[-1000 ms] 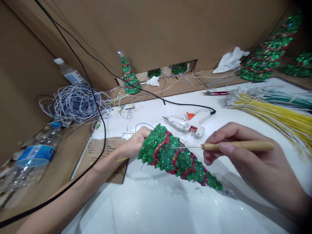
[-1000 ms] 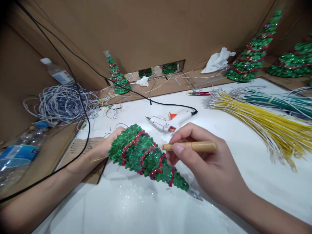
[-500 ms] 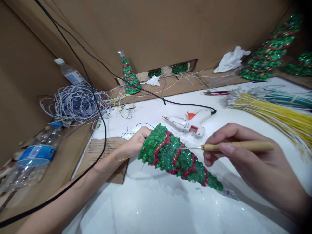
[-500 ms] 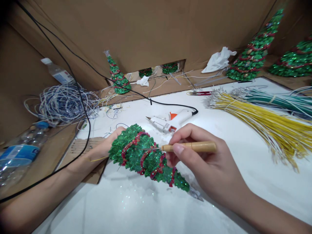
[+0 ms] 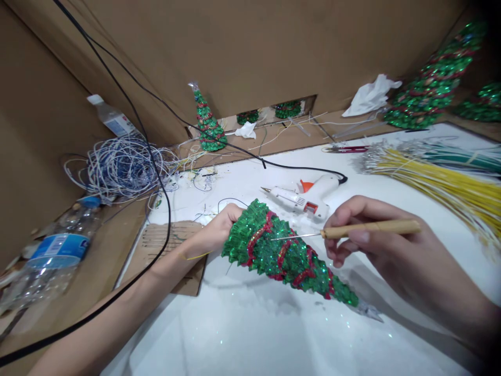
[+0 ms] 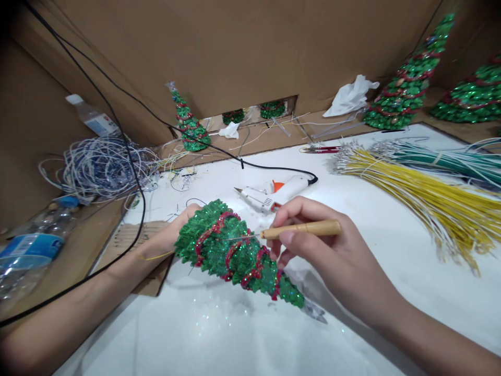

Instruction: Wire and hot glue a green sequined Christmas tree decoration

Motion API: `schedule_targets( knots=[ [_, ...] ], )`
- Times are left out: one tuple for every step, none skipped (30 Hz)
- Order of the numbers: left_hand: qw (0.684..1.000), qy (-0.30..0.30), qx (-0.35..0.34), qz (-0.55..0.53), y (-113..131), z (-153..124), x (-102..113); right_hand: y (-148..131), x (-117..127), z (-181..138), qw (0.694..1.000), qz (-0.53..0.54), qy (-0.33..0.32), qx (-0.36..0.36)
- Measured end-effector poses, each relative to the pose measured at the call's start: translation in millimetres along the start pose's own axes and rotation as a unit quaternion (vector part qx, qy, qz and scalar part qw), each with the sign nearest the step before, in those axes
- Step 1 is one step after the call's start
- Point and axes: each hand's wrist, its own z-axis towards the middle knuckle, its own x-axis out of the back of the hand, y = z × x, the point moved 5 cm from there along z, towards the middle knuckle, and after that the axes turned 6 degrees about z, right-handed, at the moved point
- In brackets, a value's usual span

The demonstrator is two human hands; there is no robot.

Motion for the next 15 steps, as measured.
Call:
schedule_targets(
  knots=[
    [1.000,0.002,0.003,0.000,-0.4,-0.2,0.2,0.4,1.1,0.4,1.000,0.000,0.001,-0.011],
    [1.000,0.004,0.005,0.000,-0.6,-0.3,0.3,0.5,2.1,0.9,1.000,0.000,0.001,-0.020],
    [1.000,0.006,0.005,-0.001,-0.6,-0.4,0.4,0.3,3.2,1.5,1.000,0.001,0.000,-0.029],
    [1.000,0.008,0.005,-0.001,-0.7,-0.4,0.7,0.1,4.1,2.3,0.999,0.003,-0.003,-0.037],
    [1.000,0.010,0.007,0.001,-0.8,-0.3,0.8,-0.3,4.7,3.3,0.999,0.008,-0.008,-0.044],
    [1.000,0.008,0.009,0.003,-0.8,-0.2,0.7,-0.7,5.3,4.6,0.999,0.013,-0.011,-0.050],
    [1.000,0.007,0.011,0.006,-0.8,0.0,0.6,-1.2,6.0,5.9,0.998,0.019,-0.010,-0.054],
    [1.000,0.006,0.013,0.010,-0.8,0.2,0.5,-1.7,6.8,7.1,0.998,0.022,-0.006,-0.056],
    [1.000,0.008,0.016,0.014,-0.7,0.3,0.8,-2.3,7.7,8.3,0.998,0.021,0.000,-0.056],
    [1.000,0.010,0.019,0.018,-0.8,0.4,1.1,-3.0,8.4,9.2,0.998,0.019,0.007,-0.055],
    [0.999,0.011,0.022,0.021,-1.0,0.4,1.3,-3.9,9.1,9.8,0.998,0.015,0.014,-0.052],
    [0.999,0.013,0.025,0.024,-1.4,0.4,1.6,-4.7,9.5,10.1,0.999,0.010,0.019,-0.048],
    [0.999,0.014,0.027,0.026,-2.0,0.3,1.8,-5.3,9.9,10.2,0.999,0.005,0.021,-0.048],
    [0.999,0.012,0.027,0.026,-2.6,0.2,1.8,-5.7,10.4,10.1,0.999,0.000,0.023,-0.048],
    [0.999,0.012,0.026,0.024,-3.2,0.2,1.9,-5.7,11.2,10.0,0.998,-0.005,0.024,-0.052]
  ],
)
